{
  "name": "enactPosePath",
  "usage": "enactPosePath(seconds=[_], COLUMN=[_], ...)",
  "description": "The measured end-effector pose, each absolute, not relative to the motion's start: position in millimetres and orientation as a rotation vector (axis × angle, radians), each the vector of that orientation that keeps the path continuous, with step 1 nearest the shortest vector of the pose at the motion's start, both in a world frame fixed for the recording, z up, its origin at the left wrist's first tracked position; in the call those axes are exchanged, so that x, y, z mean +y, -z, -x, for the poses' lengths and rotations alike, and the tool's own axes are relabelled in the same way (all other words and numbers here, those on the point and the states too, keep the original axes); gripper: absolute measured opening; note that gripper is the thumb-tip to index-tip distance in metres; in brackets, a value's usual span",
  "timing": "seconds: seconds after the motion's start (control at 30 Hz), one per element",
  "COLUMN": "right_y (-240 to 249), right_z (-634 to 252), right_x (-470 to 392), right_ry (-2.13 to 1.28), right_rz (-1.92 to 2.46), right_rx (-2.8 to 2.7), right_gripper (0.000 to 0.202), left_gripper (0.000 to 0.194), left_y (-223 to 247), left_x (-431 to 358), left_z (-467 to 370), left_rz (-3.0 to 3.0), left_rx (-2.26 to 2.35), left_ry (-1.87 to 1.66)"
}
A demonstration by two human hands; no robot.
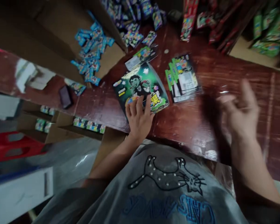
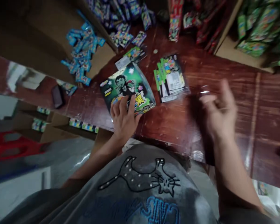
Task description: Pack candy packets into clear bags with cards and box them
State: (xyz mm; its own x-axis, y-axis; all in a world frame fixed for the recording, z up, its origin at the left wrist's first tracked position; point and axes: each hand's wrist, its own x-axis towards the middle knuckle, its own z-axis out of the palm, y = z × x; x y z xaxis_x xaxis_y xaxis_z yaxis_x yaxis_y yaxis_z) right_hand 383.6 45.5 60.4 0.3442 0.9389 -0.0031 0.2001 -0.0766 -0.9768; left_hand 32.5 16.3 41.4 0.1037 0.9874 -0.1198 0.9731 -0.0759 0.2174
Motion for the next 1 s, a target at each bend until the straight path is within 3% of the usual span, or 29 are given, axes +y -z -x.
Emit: enactPosePath(seconds=[0.07, 0.13, 0.23, 0.4, 0.6, 0.77, 0.9, 1.0], right_y=[-49, -38, -19, -5, -9, -12, -12, -4], right_z=[-317, -260, -209, -194, -186, -182, -207, -233], right_x=[16, 2, 7, 17, 11, 15, 17, 24], right_ry=[-1.396, -1.7, -1.806, -1.652, -1.495, -1.117, -0.601, -0.37], right_rz=[1.471, 1.388, 1.408, 1.569, 1.682, 2.033, 2.381, 2.331], right_rx=[-1.103, -1.068, -1.063, -1.134, -1.2, -1.583, -1.89, -1.931], right_gripper=[0.084, 0.066, 0.049, 0.047, 0.044, 0.039, 0.059, 0.078], left_gripper=[0.081, 0.087, 0.094, 0.094, 0.063, 0.059, 0.063, 0.081], left_y=[-43, -46, -51, -51, -47, -51, -43, -15], left_x=[15, 12, 10, 14, 16, 15, 21, 26], left_z=[-33, -29, -20, -9, -13, -18, -3, 12], left_rz=[-2.145, -2.167, -2.195, -2.193, -2.144, -2.09, -1.924, -1.535], left_rx=[1.946, 1.905, 1.805, 1.747, 1.791, 1.78, 1.787, 2.009], left_ry=[-0.092, -0.102, -0.116, -0.172, -0.281, -0.364, -0.53, -0.797])
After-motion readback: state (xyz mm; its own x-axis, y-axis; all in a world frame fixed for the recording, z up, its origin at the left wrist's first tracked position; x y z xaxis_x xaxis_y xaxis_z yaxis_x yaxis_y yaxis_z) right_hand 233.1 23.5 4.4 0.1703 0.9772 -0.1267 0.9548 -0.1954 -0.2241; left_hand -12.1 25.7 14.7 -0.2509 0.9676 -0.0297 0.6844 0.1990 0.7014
